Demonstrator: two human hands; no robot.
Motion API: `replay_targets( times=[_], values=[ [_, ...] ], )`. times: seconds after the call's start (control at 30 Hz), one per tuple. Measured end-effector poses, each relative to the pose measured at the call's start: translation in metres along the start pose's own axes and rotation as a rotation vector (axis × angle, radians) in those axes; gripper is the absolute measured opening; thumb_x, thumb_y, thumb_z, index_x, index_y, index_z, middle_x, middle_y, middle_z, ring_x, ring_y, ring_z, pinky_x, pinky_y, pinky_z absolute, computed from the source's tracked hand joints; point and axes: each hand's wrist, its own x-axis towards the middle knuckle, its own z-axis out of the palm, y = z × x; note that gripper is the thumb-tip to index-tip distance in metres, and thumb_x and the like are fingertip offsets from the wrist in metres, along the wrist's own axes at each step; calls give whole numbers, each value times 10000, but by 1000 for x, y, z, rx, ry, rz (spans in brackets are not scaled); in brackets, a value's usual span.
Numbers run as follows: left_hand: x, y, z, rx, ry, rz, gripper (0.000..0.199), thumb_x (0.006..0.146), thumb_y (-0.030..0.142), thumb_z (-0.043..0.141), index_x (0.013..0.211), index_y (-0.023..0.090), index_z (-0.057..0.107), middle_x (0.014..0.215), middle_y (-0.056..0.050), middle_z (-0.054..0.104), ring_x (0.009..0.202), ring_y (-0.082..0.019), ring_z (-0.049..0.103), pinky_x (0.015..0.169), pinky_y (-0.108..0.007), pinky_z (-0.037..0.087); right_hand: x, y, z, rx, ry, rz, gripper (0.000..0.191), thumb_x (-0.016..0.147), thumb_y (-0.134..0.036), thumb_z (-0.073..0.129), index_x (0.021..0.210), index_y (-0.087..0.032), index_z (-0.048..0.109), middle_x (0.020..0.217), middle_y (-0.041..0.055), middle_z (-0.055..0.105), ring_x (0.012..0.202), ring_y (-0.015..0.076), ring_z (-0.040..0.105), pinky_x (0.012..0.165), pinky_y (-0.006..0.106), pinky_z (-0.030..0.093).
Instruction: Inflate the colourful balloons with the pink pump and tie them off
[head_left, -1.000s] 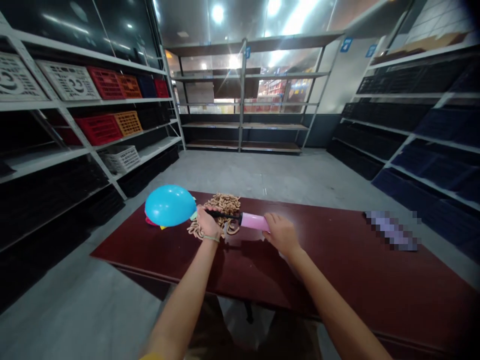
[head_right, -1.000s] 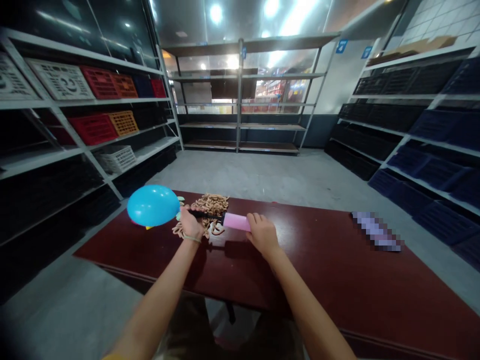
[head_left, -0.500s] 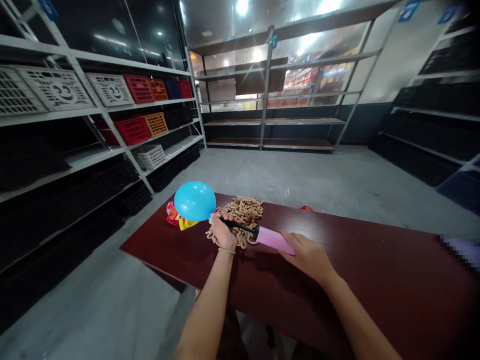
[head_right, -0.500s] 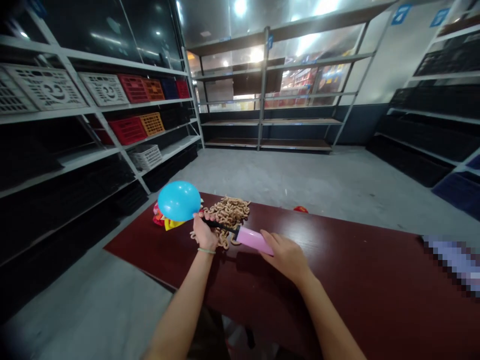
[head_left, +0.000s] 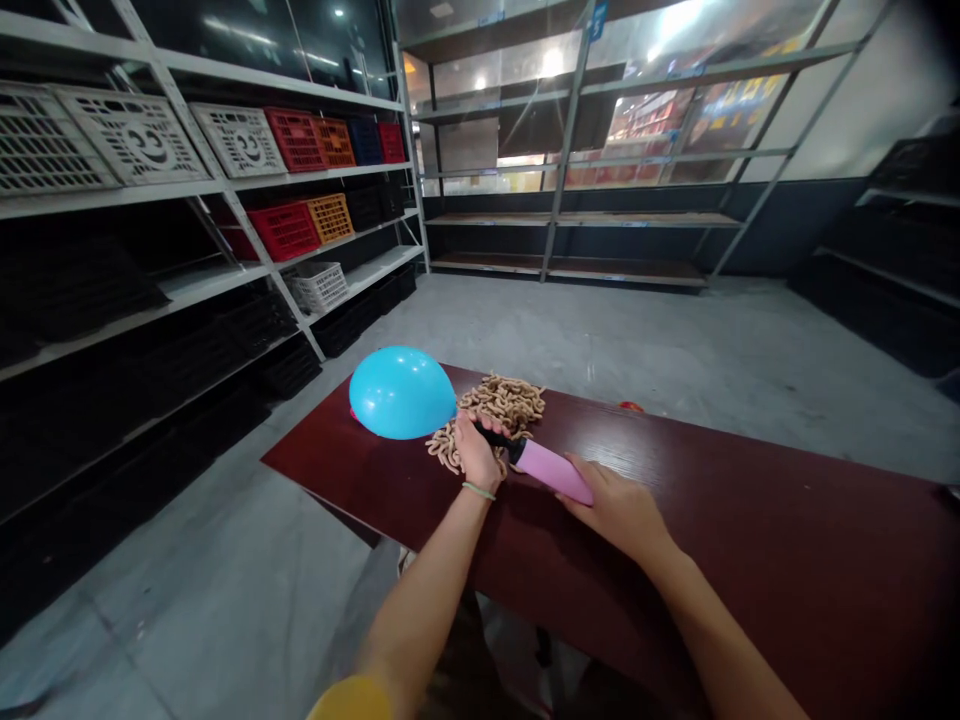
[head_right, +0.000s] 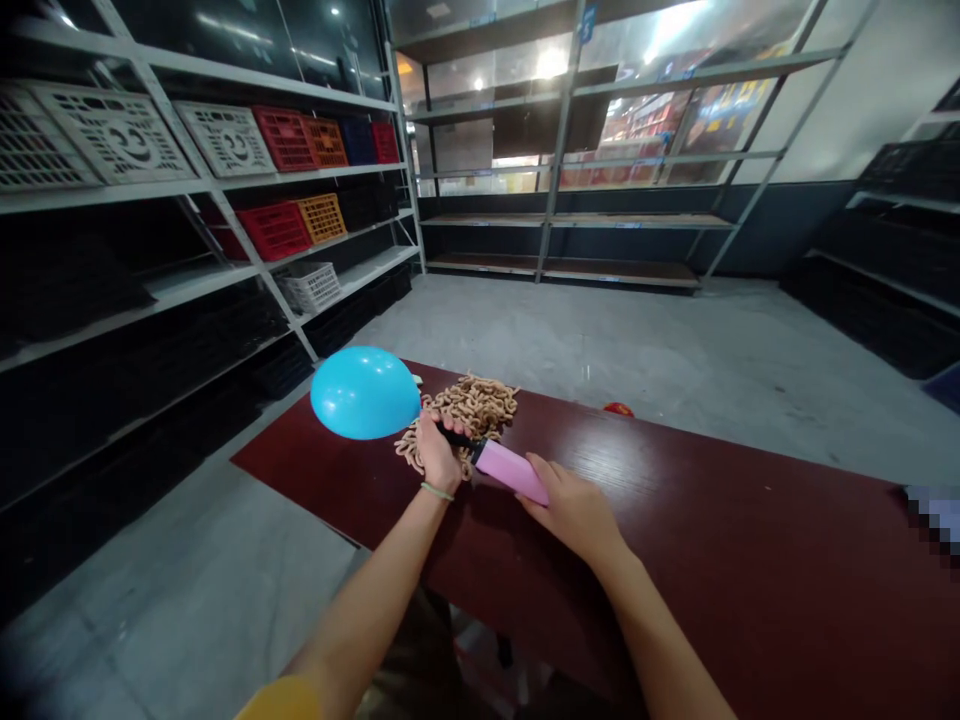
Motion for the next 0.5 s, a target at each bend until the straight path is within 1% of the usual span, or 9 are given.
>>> replay_targets(
  times=[0.07,0.13,0.27,0.37,0.5],
  values=[
    [6,5,-2,5,18,22,269,922,436,480,778,222,403,571,52,434,472,-120,475,483,-260,429,-3,7,-5,40,-33,4,473,905,-448,545,1296,-182,520,1122,93,695,943,234,681,733,311,500],
    [14,11,-7,-4,73,54,274,913,440,484,773,223,393,567,59,419,468,-116,463,487,-260,431,-6,13,-9,58,-54,14,486,901,-447,550,1313,-192,508,1152,89,687,975,235,673,767,322,503],
    [22,20,-14,-13,124,77,272,924,435,445,765,224,380,565,72,372,458,-95,421,477,-231,402,-7,12,-14,38,-75,19,477,894,-443,551,1298,-190,527,1134,95,693,963,241,669,767,324,492],
    [15,16,-11,4,108,77,271,932,419,428,751,222,384,565,67,378,458,-93,421,473,-229,398,-3,3,-11,8,-70,29,476,890,-443,545,1279,-169,542,1090,109,703,917,246,672,724,317,476],
    [-3,2,-4,51,48,14,285,910,450,486,761,221,405,571,59,417,465,-99,445,481,-237,415,-1,-7,-4,19,-75,53,503,888,-454,535,1308,-177,529,1086,114,704,879,242,673,675,307,461]
  ],
)
